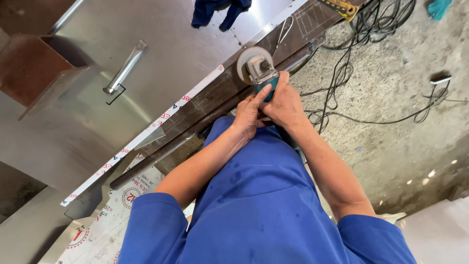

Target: The recorder welds and grinds a stainless steel fabrication piece.

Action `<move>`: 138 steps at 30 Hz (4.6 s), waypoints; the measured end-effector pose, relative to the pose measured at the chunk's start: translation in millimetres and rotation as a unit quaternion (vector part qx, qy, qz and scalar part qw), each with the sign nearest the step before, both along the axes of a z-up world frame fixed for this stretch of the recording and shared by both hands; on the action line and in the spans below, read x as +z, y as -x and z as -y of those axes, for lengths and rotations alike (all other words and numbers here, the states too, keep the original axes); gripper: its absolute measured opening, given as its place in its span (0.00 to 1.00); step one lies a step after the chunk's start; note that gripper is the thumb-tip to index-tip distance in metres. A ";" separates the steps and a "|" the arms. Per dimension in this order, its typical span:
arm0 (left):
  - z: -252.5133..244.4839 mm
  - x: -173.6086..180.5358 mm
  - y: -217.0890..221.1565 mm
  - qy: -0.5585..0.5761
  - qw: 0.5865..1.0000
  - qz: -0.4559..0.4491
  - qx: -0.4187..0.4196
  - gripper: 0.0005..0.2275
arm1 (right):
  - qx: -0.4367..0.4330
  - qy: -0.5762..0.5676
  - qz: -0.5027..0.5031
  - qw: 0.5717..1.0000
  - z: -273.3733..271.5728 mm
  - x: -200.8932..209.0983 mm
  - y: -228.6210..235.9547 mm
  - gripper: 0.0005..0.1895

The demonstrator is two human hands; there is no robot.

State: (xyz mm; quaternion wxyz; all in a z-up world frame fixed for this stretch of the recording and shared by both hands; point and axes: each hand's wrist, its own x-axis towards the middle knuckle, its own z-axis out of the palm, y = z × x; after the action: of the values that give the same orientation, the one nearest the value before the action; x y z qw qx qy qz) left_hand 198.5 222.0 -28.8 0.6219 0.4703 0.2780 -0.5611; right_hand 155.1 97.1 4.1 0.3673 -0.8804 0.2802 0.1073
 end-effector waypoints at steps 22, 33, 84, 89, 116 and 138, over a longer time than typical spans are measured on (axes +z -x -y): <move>2.0 -6.9 -6.5 -0.033 0.998 0.058 -0.005 0.29 | -0.011 -0.026 0.006 1.000 0.9 -1.2 -14.4 0.35; 3.2 1.9 -5.4 -0.046 0.998 0.036 -0.036 0.30 | 0.005 -0.020 -0.012 1.000 3.7 -2.2 -6.9 0.37; 29.6 -31.9 -10.8 0.101 0.992 0.014 0.071 0.23 | 0.025 0.106 -0.049 0.993 22.3 -5.6 -27.0 0.35; 33.9 -33.8 -13.8 0.123 0.989 0.005 0.084 0.24 | 0.035 0.123 -0.059 0.990 26.6 -5.1 -28.2 0.35; 51.1 -44.3 -14.9 0.138 0.982 0.036 0.125 0.26 | 0.101 0.131 0.043 0.985 50.8 -25.5 -35.2 0.39; 66.2 -37.7 13.8 0.138 0.981 -0.021 0.138 0.27 | 0.161 0.062 0.035 0.984 77.2 -11.3 -16.7 0.39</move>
State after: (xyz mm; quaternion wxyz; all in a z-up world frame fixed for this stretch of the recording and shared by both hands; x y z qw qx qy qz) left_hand 184.6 155.8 -66.5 0.7458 0.3253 0.2735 -0.5130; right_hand 171.8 19.8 -7.2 0.2991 -0.9383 0.1284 0.1168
